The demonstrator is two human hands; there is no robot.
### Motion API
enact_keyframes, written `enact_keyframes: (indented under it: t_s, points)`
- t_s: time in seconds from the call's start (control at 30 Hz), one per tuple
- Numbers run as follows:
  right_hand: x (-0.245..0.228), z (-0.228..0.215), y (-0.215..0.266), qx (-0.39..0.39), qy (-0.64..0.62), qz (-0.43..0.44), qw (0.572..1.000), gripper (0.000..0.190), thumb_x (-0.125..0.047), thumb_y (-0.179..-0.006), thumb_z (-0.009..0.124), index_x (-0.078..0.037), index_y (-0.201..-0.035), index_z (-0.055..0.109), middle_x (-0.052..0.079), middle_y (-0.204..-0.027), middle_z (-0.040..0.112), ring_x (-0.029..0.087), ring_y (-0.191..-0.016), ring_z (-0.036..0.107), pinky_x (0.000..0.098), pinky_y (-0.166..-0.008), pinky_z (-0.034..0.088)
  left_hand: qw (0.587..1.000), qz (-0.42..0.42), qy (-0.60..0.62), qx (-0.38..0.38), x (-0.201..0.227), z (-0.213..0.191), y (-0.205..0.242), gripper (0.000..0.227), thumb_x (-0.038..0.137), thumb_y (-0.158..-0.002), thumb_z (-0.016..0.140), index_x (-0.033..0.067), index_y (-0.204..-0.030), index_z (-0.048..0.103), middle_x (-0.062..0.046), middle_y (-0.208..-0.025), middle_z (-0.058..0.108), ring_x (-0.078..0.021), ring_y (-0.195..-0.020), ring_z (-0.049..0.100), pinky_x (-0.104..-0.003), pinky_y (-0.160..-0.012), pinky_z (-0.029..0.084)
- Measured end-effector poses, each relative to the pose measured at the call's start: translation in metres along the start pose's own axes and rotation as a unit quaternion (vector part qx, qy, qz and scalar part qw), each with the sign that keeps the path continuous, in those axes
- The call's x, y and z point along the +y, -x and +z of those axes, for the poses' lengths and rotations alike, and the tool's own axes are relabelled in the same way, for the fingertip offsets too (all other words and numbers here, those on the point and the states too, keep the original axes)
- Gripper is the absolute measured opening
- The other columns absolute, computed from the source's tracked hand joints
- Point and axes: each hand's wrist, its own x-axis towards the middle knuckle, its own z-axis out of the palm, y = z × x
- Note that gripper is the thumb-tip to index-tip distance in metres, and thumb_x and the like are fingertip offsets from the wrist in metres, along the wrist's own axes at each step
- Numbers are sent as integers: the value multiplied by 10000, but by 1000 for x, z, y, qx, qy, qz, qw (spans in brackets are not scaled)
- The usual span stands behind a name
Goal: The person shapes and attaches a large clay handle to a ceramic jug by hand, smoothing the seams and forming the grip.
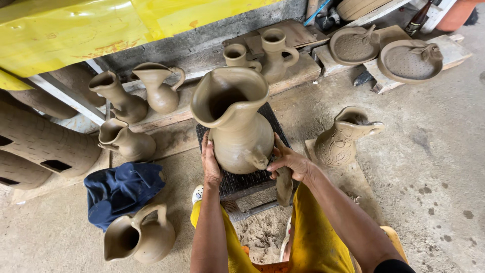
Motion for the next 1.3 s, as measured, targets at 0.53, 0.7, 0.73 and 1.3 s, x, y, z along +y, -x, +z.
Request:
enact_keyframes:
  t_s: [0.53,0.7,0.73,1.3]
  points:
    - [21,13,23,46,-21,-14,999,1359,96,-590,747,-350,-1622,-16,160,-1693,151,137,-817,740,373,-609,623,996,-65,-50,25,1,-4,18,782,589,-945,416,204,-1610,270,-163,-1610,396,-339,-1448,441,-539,-1158,399]
    - [54,-13,24,104,27,-79,991,947,-12,-734,821,-166,-1532,334,162,-1620,318,185,-653,681,352,-615,641,939,155,-281,120,5,-13,35,800,633,-1036,341,153,-1654,175,-254,-1676,196,-422,-1489,260,-600,-1155,294]
    - [62,-17,27,121,74,-138,980,689,-72,-795,821,-71,-1425,543,109,-1563,471,178,-631,690,352,-561,621,940,153,-281,118,2,-16,48,800,633,-1036,341,153,-1654,175,-254,-1676,196,-422,-1489,260,-600,-1155,294]
    - [-60,101,184,-233,-30,-406,883,485,-440,-982,743,-69,-1240,570,85,-1096,656,182,-984,657,371,-891,598,944,101,-247,-195,33,112,261,796,306,-809,843,98,-1448,417,-151,-1108,783,-240,-891,801,-377,-772,702]
